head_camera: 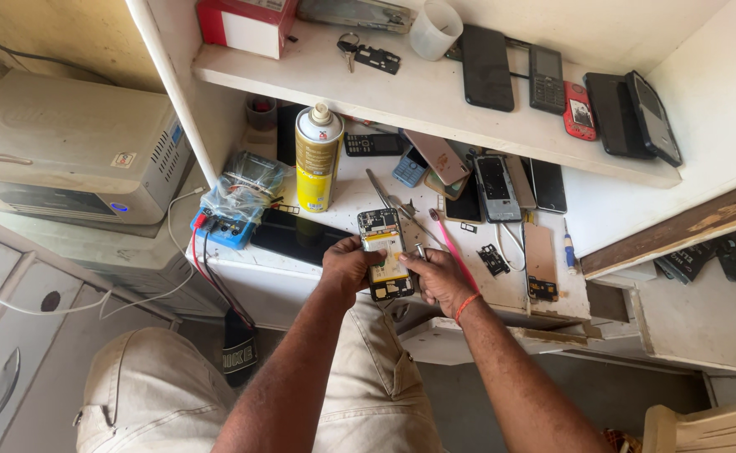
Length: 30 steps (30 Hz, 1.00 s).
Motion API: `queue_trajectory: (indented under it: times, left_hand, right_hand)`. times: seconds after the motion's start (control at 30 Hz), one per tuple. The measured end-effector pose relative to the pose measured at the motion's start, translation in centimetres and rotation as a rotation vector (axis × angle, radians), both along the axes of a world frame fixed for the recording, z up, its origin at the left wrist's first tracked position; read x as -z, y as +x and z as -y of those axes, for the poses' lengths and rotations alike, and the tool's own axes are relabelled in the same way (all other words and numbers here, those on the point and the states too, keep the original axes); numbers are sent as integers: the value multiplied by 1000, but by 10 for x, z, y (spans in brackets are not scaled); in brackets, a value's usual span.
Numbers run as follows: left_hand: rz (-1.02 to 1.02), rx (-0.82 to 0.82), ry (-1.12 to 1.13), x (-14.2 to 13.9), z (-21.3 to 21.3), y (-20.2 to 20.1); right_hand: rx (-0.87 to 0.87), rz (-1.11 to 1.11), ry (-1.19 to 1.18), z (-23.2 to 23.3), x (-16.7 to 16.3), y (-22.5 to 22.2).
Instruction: The person repairs a disassembled smartphone at a cluttered workbench, holding the phone steady with one hand while using a screwdriver with the other to work on the internal board. They reposition the phone and continue working on its components throughout the episode.
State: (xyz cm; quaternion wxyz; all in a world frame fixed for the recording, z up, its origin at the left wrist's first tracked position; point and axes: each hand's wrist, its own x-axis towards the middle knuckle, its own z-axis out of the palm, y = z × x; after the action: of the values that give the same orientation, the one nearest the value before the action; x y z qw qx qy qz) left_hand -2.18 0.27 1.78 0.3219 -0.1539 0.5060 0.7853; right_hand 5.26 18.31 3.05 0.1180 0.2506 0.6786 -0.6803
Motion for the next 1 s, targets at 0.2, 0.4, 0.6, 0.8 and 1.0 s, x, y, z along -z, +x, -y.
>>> queue_trajectory:
  times: [0.2, 0.4, 0.6, 0.8, 1.0]
  left_hand:
    - [18, 19, -49, -2, 3, 0]
    - [59, 29, -22, 0, 5, -2]
    - [67, 5, -8, 2, 5, -2]
    - [72, -28, -44, -1, 3, -2]
    - [87, -50, -67, -4, 1, -2]
  right_hand:
    - [4, -10, 35, 2, 0, 3]
    - [-13, -23, 67, 4, -2, 4]
    - [-17, -42, 61, 3, -1, 5]
    - [-19, -38, 57, 3, 1, 6]
    - [-33, -50, 57, 2, 1, 6]
